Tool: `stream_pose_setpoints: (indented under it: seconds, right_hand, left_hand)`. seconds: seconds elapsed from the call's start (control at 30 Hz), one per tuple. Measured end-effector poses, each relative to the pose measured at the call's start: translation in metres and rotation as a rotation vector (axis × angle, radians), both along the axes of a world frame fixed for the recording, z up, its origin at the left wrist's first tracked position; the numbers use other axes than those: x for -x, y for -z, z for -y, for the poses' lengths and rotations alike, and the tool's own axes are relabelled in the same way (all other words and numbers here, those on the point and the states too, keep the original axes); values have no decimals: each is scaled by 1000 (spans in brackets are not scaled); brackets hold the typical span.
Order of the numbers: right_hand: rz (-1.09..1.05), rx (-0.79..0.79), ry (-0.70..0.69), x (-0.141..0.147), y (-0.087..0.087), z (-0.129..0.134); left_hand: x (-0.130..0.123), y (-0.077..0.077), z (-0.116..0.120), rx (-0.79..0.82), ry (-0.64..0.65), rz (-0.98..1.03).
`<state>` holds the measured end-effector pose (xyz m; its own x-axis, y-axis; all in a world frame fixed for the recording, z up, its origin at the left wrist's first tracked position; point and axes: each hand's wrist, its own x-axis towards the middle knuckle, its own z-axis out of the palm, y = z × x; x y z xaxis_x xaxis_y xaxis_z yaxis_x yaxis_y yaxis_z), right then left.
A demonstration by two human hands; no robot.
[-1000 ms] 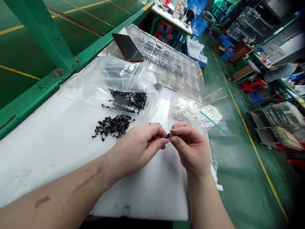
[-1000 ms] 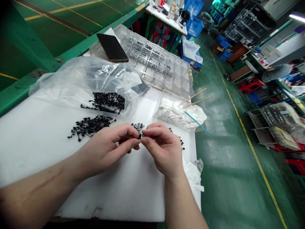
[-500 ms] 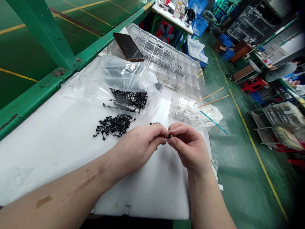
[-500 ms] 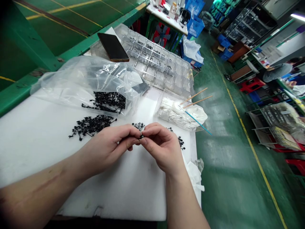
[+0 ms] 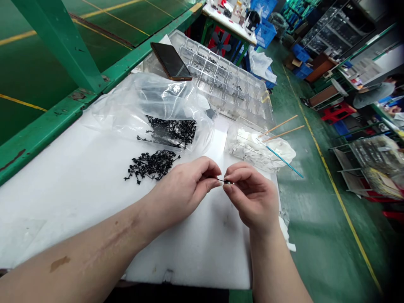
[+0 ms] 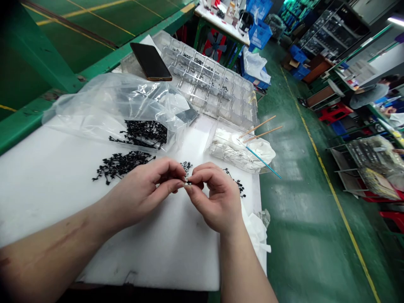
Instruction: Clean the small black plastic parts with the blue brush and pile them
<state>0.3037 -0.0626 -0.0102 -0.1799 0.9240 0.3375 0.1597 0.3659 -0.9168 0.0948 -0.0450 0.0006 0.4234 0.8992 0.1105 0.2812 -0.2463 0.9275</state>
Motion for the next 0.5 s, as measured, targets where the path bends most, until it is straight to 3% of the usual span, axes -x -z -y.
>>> stream_pose_setpoints:
  seconds: [0.23, 0.4, 0.5]
  right_hand:
    - [-160, 23, 22, -3, 2, 2]
    - [-238, 77, 28, -2, 4, 2]
    - [-123, 87, 9, 1, 4, 1]
  left_hand:
    - [1, -4, -2, -24, 34, 37]
    - [3, -4, -5, 254, 48, 246]
    - [5, -4, -7, 392, 33, 396]
